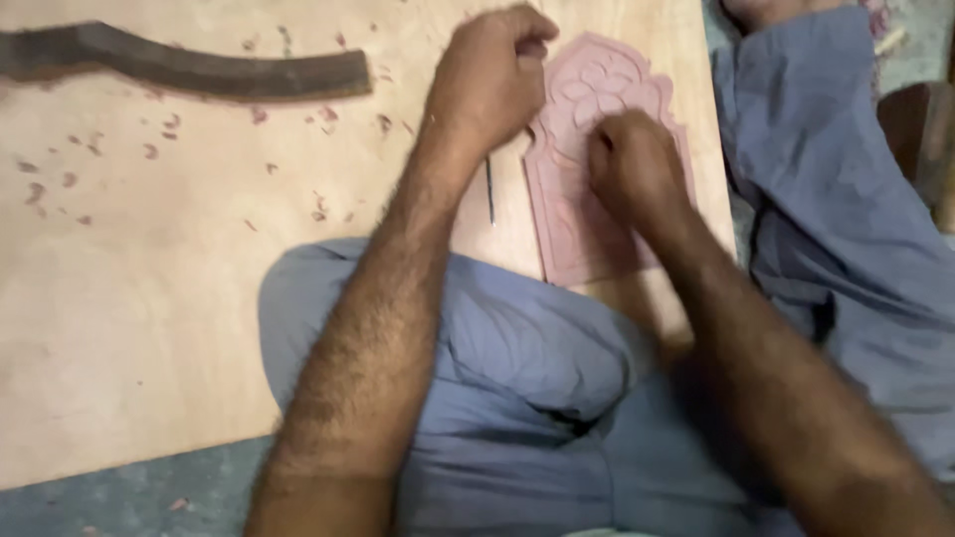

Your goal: The person carves decorative floral patterns into a wooden plaque by hand, occasionally using a small tool to refine the details.

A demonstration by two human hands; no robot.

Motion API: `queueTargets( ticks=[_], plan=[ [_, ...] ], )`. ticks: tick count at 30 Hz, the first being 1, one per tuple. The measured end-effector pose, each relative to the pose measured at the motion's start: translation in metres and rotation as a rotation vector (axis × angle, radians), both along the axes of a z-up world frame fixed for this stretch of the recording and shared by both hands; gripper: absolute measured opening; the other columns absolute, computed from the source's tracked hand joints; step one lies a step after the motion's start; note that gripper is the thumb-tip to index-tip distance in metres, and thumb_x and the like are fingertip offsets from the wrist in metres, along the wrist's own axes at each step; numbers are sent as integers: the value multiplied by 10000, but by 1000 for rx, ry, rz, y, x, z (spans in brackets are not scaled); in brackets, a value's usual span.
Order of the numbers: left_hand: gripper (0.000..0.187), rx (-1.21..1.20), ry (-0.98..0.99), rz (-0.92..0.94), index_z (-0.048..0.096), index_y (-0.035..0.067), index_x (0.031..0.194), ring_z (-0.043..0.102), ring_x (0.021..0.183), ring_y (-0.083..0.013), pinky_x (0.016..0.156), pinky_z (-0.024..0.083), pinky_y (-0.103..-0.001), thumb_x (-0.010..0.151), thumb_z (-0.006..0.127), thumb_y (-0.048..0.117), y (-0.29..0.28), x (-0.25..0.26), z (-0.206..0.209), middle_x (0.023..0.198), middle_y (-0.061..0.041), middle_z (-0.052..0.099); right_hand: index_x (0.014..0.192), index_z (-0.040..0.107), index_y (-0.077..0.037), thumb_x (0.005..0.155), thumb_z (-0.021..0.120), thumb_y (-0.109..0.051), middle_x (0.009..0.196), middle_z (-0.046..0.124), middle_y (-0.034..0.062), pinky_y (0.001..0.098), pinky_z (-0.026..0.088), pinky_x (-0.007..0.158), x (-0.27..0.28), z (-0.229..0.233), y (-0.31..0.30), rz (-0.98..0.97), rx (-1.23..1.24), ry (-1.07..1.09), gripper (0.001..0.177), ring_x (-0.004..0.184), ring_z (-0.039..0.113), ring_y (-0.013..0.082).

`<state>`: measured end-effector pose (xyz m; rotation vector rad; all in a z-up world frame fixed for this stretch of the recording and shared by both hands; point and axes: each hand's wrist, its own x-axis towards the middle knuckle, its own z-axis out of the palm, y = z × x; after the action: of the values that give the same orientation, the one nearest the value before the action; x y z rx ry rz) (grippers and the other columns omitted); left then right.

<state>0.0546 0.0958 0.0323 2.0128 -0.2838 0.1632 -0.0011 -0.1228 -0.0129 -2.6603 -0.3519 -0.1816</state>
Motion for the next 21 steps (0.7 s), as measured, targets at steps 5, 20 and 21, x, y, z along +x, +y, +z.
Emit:
queueTargets(
  ticks=[5,20,21],
  plan=[
    [237,18,40,-8,771,51,1062,759,936,-301,841,581,-385,869,634,65,0,-1,0,995,-169,771,888,710,-17,932,641,-116,927,672,240,535,521,770,11,11,-14,102,-79,84,128,865,651,448],
    [279,75,144,-9,743,79,1098,745,983,-298,871,582,-383,851,612,88,-9,0,1,1055,-162,760,898,682,1,956,605,-129,942,666,254,527,531,796,20,14,-16,207,-85,117,161,893,650,462],
    [279,76,123,0,743,79,1098,745,983,-298,871,582,-383,851,612,88,-11,1,6,1055,-162,760,877,690,-5,931,612,-130,936,675,247,528,532,806,15,18,-15,167,-135,143,157,893,657,455]
  ],
)
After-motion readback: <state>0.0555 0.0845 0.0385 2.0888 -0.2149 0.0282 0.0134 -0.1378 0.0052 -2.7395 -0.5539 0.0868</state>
